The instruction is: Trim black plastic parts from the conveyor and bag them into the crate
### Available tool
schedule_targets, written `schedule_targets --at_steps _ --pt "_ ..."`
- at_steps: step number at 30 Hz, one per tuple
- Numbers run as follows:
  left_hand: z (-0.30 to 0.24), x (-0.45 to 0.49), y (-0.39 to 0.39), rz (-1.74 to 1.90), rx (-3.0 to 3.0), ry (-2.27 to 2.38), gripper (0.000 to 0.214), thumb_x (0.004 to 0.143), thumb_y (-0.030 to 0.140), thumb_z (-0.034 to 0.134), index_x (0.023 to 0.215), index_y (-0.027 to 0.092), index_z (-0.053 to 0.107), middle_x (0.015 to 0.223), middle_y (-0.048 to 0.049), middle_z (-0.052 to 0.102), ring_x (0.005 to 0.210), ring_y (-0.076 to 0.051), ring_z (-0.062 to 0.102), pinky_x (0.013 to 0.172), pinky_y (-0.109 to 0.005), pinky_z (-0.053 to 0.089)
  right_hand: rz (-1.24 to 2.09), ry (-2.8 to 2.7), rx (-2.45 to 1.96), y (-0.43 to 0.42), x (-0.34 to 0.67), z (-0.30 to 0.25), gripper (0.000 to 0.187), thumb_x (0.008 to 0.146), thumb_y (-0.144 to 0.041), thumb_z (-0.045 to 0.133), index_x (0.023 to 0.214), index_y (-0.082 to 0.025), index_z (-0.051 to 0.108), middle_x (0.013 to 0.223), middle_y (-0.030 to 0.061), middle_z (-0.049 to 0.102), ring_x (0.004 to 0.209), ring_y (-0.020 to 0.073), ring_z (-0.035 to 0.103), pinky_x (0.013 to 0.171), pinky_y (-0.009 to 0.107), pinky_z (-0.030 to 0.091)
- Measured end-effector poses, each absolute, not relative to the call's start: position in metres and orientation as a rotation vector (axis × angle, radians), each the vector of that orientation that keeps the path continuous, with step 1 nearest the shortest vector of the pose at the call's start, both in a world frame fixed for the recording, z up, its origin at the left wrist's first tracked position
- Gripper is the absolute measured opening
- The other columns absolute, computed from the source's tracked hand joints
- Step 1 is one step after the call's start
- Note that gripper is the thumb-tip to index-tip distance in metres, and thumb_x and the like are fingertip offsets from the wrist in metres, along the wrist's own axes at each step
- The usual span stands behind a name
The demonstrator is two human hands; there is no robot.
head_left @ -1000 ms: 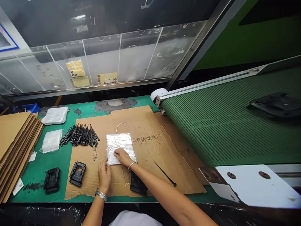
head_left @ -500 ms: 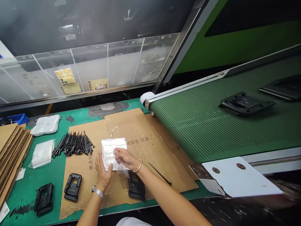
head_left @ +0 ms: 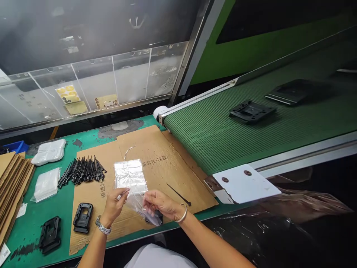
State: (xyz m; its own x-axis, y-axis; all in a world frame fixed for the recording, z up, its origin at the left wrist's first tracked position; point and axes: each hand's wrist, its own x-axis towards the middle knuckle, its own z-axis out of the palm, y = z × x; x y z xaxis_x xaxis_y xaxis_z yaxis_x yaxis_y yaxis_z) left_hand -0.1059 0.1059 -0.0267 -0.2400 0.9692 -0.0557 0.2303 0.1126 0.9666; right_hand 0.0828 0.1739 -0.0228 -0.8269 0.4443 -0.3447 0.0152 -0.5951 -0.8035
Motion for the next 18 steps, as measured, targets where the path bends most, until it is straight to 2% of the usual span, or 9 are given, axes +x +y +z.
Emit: schedule_targets --at_steps 2,5,8,12,16,18 --pt "-0.025 -0.102 0.105 1.193 1.211 1.607 0.016 0.067 0.030 0.064 0.079 0.023 0.071 0.068 -0.0066 0.066 0.056 -0.015 0.052 0.051 -0.024 0.040 2.456 -1.277 -0.770 0.169 0.089 -0.019 0.050 0.066 -0.060 0.058 0.072 -0.010 0.056 0.062 0.0027 0.057 0.049 0.0078 0.050 0.041 0.018 0.037" --pt "-0.023 -0.097 0.104 1.194 1.230 1.612 0.017 0.066 0.030 0.064 0.080 0.024 0.071 0.070 -0.0068 0.067 0.058 -0.016 0.053 0.053 -0.024 0.041 2.372 -1.341 -0.812 0.163 0.096 -0.017 0.044 0.061 -0.052 0.067 0.068 -0.012 0.053 0.059 0.0001 0.055 0.048 0.0060 0.046 0.043 0.017 0.034" --pt "-0.021 -0.094 0.101 1.161 1.266 1.651 0.020 0.070 0.032 0.060 0.084 0.022 0.070 0.068 -0.0055 0.066 0.055 -0.015 0.050 0.054 -0.024 0.040 2.288 -1.313 -0.904 0.160 0.101 -0.022 0.045 0.056 -0.051 0.071 0.060 -0.014 0.046 0.050 -0.0054 0.046 0.044 0.0039 0.038 0.041 0.016 0.026" --pt "-0.016 -0.085 0.098 1.092 1.312 1.694 0.022 0.072 0.034 0.057 0.085 0.020 0.069 0.058 -0.0019 0.059 0.051 -0.014 0.045 0.055 -0.025 0.038 2.163 -1.326 -0.948 0.156 0.106 -0.025 0.051 0.061 -0.062 0.060 0.055 -0.017 0.039 0.045 -0.0085 0.034 0.040 0.0030 0.024 0.038 0.018 0.014" --pt "-0.008 -0.064 0.092 1.499 1.177 1.969 0.025 0.064 0.033 0.066 0.087 0.022 0.065 0.076 -0.0043 0.056 0.078 -0.021 0.049 0.075 -0.030 0.038 1.956 -1.440 -0.893 0.152 0.109 -0.021 0.048 0.067 -0.062 0.055 0.057 -0.016 0.042 0.050 -0.0060 0.038 0.045 0.0054 0.031 0.042 0.019 0.022" --pt "-0.005 -0.049 0.087 1.503 1.053 1.844 0.020 0.064 0.036 0.065 0.076 0.021 0.063 0.074 -0.0040 0.055 0.075 -0.020 0.049 0.073 -0.029 0.038 1.839 -1.559 -0.875 0.150 0.111 -0.019 0.044 0.068 -0.056 0.058 0.059 -0.016 0.045 0.053 -0.0049 0.041 0.049 0.0067 0.035 0.045 0.019 0.027"
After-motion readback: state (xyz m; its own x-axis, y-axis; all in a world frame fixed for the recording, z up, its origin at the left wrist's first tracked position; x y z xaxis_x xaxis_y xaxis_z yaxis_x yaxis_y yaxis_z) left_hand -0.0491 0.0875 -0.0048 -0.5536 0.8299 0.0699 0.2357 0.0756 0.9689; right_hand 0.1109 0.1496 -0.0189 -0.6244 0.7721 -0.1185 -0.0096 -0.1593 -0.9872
